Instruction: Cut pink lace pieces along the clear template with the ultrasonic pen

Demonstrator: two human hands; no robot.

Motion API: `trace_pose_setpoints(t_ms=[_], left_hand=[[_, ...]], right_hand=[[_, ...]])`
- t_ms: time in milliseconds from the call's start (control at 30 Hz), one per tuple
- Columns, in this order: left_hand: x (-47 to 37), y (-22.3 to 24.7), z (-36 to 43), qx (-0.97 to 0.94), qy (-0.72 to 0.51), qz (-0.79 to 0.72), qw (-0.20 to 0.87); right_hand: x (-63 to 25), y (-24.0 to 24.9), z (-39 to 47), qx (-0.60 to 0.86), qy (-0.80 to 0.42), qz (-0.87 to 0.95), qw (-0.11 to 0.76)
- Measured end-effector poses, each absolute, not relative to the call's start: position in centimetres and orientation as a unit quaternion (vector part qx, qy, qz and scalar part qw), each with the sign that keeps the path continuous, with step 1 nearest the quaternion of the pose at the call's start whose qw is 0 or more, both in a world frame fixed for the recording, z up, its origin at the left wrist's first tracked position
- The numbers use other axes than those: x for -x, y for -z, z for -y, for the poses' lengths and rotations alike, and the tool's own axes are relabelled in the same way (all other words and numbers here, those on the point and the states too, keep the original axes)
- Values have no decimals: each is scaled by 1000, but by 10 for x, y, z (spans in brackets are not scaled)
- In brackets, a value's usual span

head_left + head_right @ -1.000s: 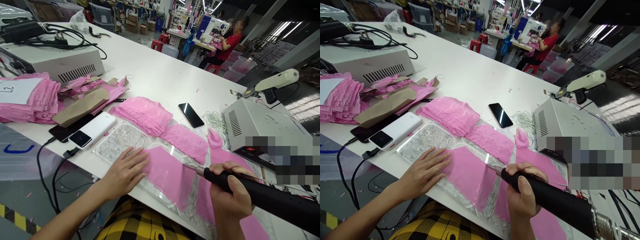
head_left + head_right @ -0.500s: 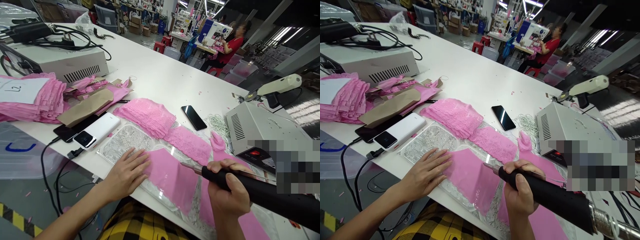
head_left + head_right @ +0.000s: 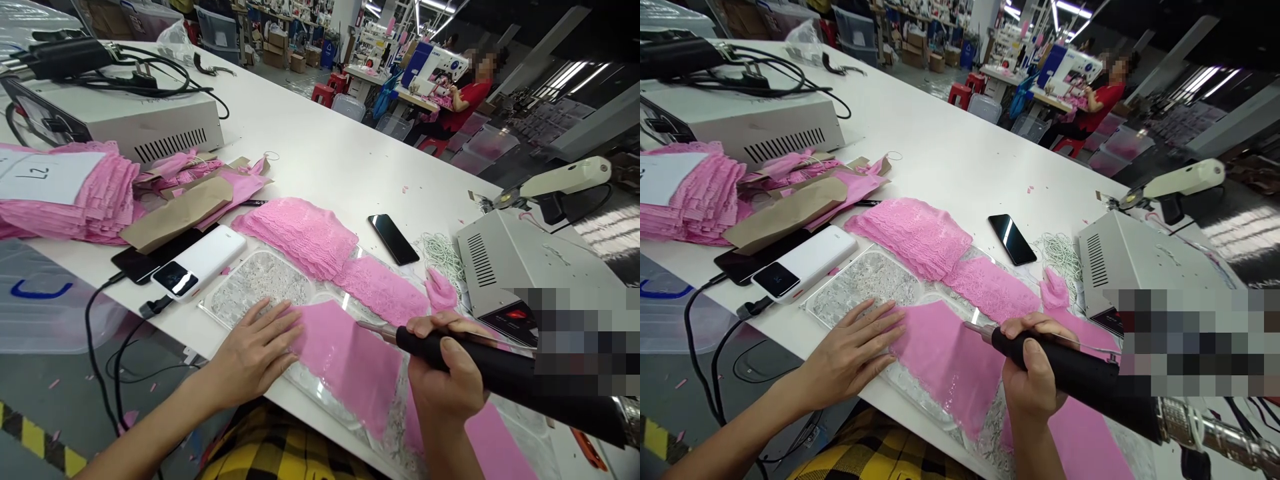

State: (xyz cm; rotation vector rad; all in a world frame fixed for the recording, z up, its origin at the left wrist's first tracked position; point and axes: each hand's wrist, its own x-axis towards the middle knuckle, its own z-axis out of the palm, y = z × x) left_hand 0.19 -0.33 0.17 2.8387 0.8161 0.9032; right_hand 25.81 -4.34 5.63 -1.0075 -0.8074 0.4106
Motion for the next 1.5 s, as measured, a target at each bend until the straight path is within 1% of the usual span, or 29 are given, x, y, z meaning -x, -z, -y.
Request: trace_pose_setpoints(t_ms=[233, 400, 767, 1500], left_hand=[[-1, -1, 4, -914, -298, -274, 34], [5, 0, 6, -908, -301, -290, 39], [16, 3, 8, -901, -307, -304, 43], [20, 0, 9, -901, -310, -299, 52]], right_hand=[[-256, -55, 43, 486, -185, 373, 768], [-253, -59, 38, 485, -188, 351, 779], [-216, -61, 10, 449, -263, 378, 766], [-213, -59, 8, 457, -258, 409, 746]])
